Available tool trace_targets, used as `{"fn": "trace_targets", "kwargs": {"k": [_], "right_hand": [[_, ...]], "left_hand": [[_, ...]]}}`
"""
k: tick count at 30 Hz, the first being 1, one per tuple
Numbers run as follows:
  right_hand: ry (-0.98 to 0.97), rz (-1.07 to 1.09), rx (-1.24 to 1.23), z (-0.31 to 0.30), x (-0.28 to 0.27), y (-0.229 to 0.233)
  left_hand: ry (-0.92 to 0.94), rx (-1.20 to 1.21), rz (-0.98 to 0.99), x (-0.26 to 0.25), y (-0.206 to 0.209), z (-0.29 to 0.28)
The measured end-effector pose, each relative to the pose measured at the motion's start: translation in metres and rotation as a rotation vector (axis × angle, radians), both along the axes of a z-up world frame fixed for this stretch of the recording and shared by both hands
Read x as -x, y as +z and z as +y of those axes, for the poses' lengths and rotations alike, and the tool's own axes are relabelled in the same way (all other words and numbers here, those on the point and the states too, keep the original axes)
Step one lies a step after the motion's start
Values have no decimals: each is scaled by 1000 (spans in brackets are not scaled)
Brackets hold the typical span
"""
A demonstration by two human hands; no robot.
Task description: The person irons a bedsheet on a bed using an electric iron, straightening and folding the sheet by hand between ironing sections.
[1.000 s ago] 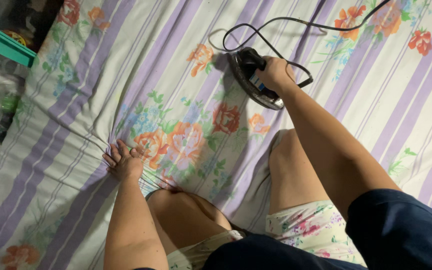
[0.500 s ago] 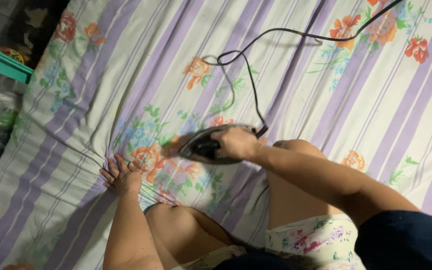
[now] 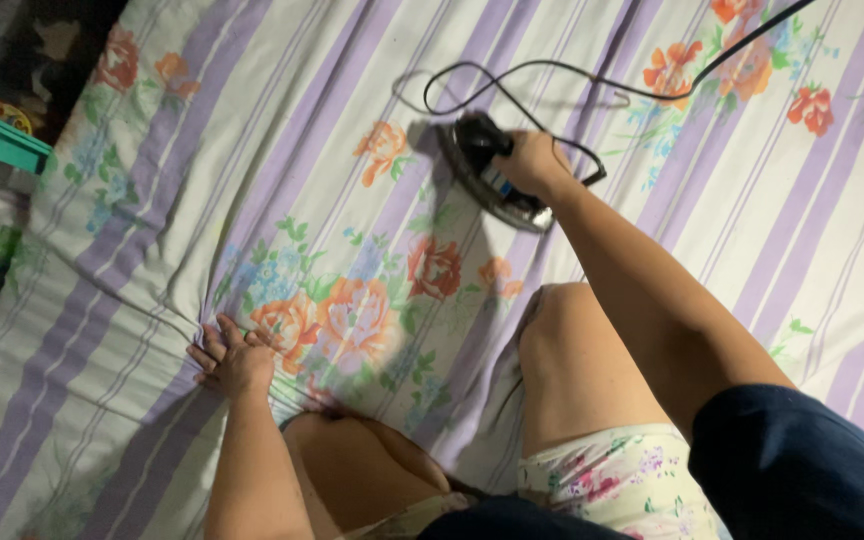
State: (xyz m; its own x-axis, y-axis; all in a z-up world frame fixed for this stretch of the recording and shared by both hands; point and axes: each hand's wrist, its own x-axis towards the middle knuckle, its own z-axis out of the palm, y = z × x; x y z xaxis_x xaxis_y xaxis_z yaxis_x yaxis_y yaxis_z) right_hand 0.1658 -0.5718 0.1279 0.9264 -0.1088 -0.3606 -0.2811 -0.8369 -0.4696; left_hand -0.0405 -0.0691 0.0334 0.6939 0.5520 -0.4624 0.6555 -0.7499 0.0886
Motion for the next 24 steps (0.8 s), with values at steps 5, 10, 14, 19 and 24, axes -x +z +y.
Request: {"fn": "trace_targets", "kwargs": {"k": [5, 10, 14, 19, 24], "right_hand": [[293, 186, 61, 45, 54, -3], [359, 49, 43, 62, 76, 18], [227, 14, 70, 35, 33, 24], [-69, 30, 183, -3, -40, 29], [-209, -79, 131, -20, -76, 17]], "left_hand": [[-124, -198, -431, -12, 1, -64], [-216, 6, -330, -58, -7, -133], [-95, 110, -138, -86, 8, -135], [-92, 134, 73, -99, 6, -127], [-76, 131, 128, -104, -6, -125]]}}
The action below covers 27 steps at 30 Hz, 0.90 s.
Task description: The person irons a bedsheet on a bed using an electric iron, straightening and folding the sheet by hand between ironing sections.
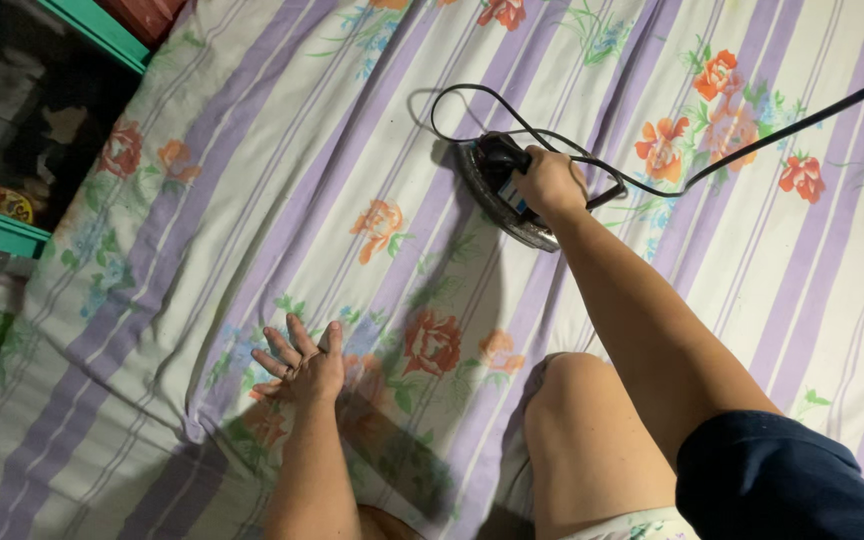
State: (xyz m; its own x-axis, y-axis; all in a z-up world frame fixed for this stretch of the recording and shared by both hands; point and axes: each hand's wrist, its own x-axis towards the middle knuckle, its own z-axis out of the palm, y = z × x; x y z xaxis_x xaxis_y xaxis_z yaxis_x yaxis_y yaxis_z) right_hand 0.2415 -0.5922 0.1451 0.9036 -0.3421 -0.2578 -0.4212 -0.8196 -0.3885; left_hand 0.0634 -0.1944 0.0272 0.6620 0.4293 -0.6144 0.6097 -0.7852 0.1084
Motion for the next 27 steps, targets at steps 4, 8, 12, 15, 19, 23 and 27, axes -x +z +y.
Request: {"fn": "trace_targets", "kwargs": {"k": [4, 8, 12, 15, 19, 23, 27], "right_hand": [[187, 117, -13, -6, 3, -1], [417, 199, 25, 11, 47, 4], [381, 160, 80, -3, 32, 7], [261, 110, 99, -18, -4, 7], [12, -17, 52, -30, -47, 5], [42, 74, -37, -36, -48, -3], [293, 224, -44, -19, -15, -4]], "left_hand": [[9, -2, -61, 4, -8, -2], [-12, -41, -60, 7, -16, 2], [-3, -65, -24, 6, -25, -2], [8, -75, 0, 1, -23, 0], [-3, -96, 44, -3, -13, -4], [62, 1, 41, -2, -9, -9], [10, -97, 27, -5, -19, -5]]}}
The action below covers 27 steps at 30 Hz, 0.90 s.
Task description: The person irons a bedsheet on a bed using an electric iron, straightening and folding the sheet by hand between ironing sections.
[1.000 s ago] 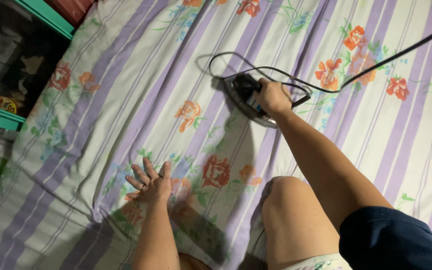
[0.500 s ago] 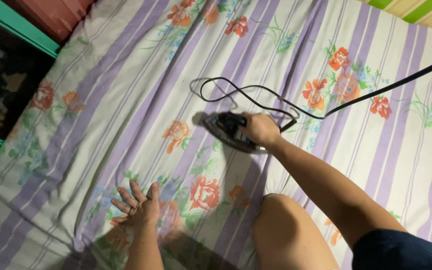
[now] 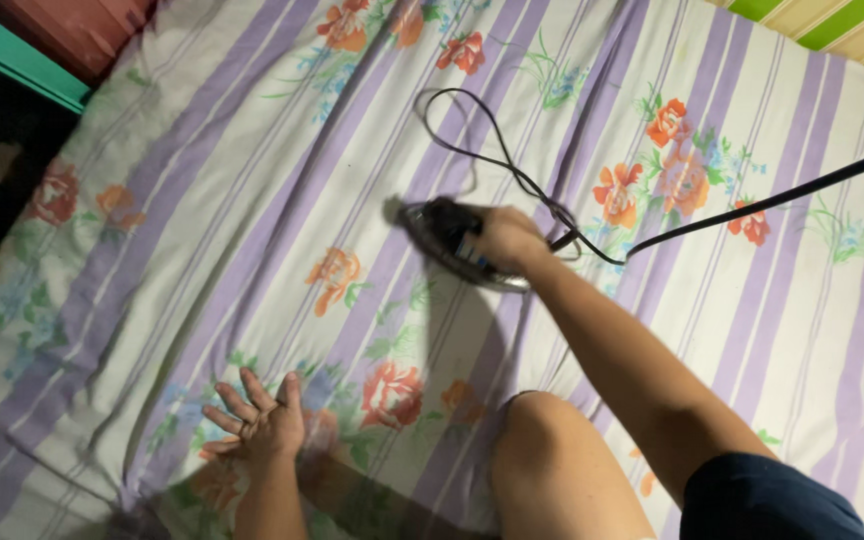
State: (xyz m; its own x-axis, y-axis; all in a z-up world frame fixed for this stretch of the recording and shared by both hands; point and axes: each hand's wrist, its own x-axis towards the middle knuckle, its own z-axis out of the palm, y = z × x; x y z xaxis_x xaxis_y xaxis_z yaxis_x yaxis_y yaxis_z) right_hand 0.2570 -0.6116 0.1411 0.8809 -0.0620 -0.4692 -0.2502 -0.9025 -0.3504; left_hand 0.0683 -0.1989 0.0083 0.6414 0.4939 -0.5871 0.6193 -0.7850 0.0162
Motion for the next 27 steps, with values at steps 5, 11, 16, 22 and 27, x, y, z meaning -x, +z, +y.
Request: {"fn": "trace_targets", "kwargs": {"k": [5, 11, 16, 22, 27], "right_hand": [[121, -92, 85, 21, 32, 1], [-68, -107, 76, -21, -30, -2], [-236, -339, 105, -62, -77, -25], [-43, -159, 26, -62, -63, -19], [194, 71, 55, -8, 8, -4]], "left_hand": [[-15, -60, -69, 11, -13, -1], [-15, -37, -11, 4, -7, -3], [-25, -85, -71, 7, -15, -4], [-21, -90, -93, 12, -21, -3], [-8, -83, -73, 5, -26, -1]]}}
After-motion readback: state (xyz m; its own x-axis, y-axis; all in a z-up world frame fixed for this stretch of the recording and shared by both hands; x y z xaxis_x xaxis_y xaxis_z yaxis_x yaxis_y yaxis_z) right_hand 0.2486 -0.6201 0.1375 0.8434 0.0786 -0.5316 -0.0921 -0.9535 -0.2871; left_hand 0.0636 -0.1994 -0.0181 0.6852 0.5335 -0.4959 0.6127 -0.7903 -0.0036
